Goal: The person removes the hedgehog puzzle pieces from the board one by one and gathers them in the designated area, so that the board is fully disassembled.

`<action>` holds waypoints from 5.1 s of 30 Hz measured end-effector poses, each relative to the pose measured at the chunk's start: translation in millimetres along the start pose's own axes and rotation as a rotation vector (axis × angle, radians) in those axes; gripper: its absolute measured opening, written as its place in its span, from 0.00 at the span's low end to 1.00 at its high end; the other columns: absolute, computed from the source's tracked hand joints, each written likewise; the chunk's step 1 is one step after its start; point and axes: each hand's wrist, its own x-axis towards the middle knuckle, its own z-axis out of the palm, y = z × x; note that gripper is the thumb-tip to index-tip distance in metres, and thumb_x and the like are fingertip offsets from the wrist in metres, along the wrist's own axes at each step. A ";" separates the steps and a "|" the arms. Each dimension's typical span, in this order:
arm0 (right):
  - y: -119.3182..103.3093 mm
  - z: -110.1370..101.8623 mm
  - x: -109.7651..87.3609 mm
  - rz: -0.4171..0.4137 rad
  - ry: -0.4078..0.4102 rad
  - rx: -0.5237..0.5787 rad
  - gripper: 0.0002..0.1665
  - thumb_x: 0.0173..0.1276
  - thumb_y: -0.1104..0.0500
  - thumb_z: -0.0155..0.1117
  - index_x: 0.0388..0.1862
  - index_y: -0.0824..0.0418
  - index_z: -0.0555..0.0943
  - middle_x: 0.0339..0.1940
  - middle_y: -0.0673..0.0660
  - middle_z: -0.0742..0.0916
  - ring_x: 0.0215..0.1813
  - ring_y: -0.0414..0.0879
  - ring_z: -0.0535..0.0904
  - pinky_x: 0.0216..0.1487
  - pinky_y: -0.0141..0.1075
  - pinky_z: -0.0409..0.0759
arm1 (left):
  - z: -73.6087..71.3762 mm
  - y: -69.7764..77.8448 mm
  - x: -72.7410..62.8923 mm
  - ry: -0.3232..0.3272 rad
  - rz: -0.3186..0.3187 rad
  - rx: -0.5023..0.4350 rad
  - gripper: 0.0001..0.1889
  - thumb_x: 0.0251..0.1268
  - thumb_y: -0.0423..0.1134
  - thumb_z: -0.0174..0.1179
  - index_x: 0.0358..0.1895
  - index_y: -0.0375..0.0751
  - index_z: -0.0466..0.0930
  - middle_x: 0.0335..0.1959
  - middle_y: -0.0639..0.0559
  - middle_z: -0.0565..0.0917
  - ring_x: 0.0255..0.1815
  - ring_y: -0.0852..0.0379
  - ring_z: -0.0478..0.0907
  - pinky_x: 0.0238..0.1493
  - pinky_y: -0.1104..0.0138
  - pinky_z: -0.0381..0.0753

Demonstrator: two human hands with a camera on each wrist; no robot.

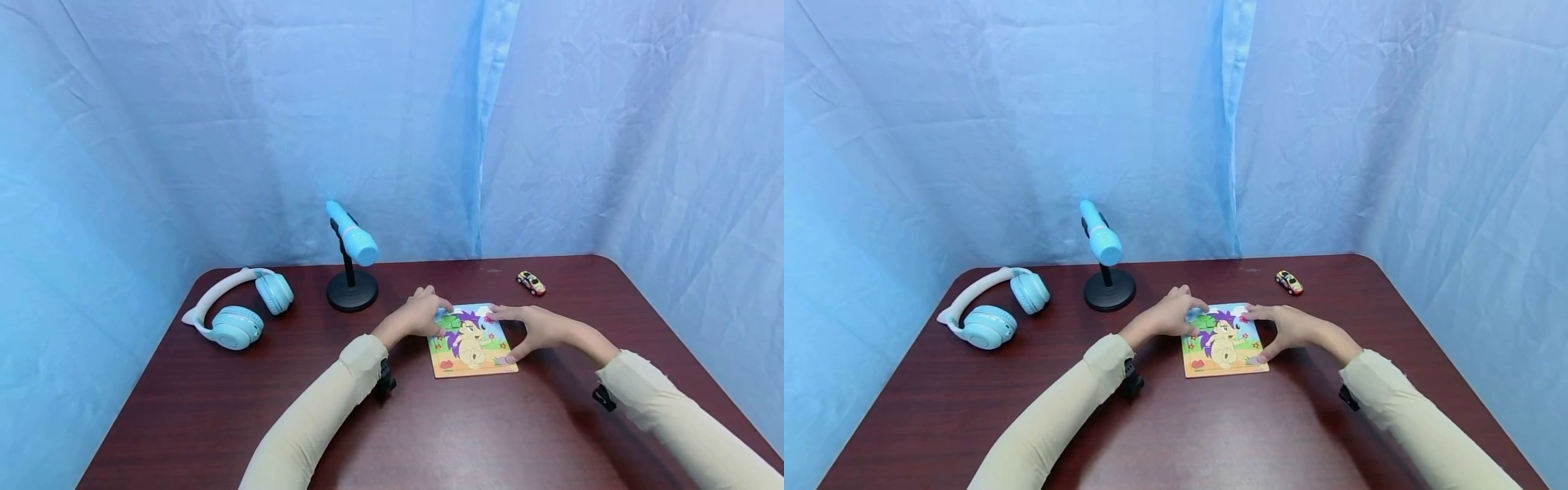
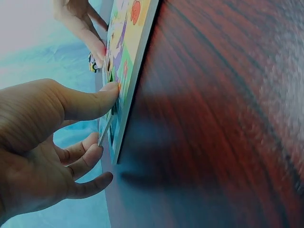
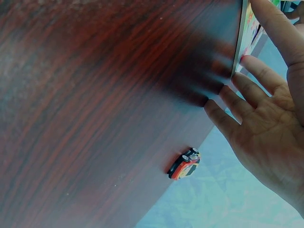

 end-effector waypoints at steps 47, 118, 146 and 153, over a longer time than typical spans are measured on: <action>-2.7 -2.4 -1.4 -0.001 -0.016 0.007 0.58 0.54 0.38 0.80 0.79 0.59 0.67 0.82 0.65 0.64 0.80 0.68 0.58 0.71 0.66 0.65 | -12.2 -4.1 -8.4 0.024 0.077 0.036 0.21 0.61 0.36 0.71 0.59 0.52 0.87 0.52 0.48 0.76 0.46 0.58 0.69 0.46 0.69 0.76; 1.5 3.2 0.7 0.009 -0.007 0.032 0.58 0.54 0.37 0.79 0.80 0.54 0.66 0.83 0.64 0.61 0.81 0.68 0.55 0.71 0.68 0.63 | -39.5 -149.3 -155.2 0.064 0.003 0.010 0.25 0.62 0.35 0.69 0.64 0.40 0.81 0.52 0.44 0.79 0.49 0.50 0.71 0.46 0.59 0.67; -0.8 1.7 -0.8 0.010 -0.007 0.029 0.57 0.55 0.38 0.80 0.79 0.55 0.66 0.83 0.64 0.62 0.81 0.68 0.56 0.71 0.67 0.64 | -22.6 -67.7 -70.3 0.138 0.106 -0.159 0.28 0.67 0.40 0.66 0.70 0.40 0.76 0.61 0.42 0.78 0.60 0.45 0.75 0.62 0.47 0.72; -0.9 3.1 -0.2 0.009 -0.007 0.021 0.57 0.55 0.38 0.79 0.79 0.55 0.67 0.83 0.64 0.62 0.81 0.68 0.56 0.71 0.67 0.64 | -7.4 -42.9 -39.5 0.147 0.109 -0.196 0.27 0.68 0.41 0.66 0.69 0.39 0.76 0.61 0.43 0.78 0.60 0.47 0.73 0.61 0.52 0.74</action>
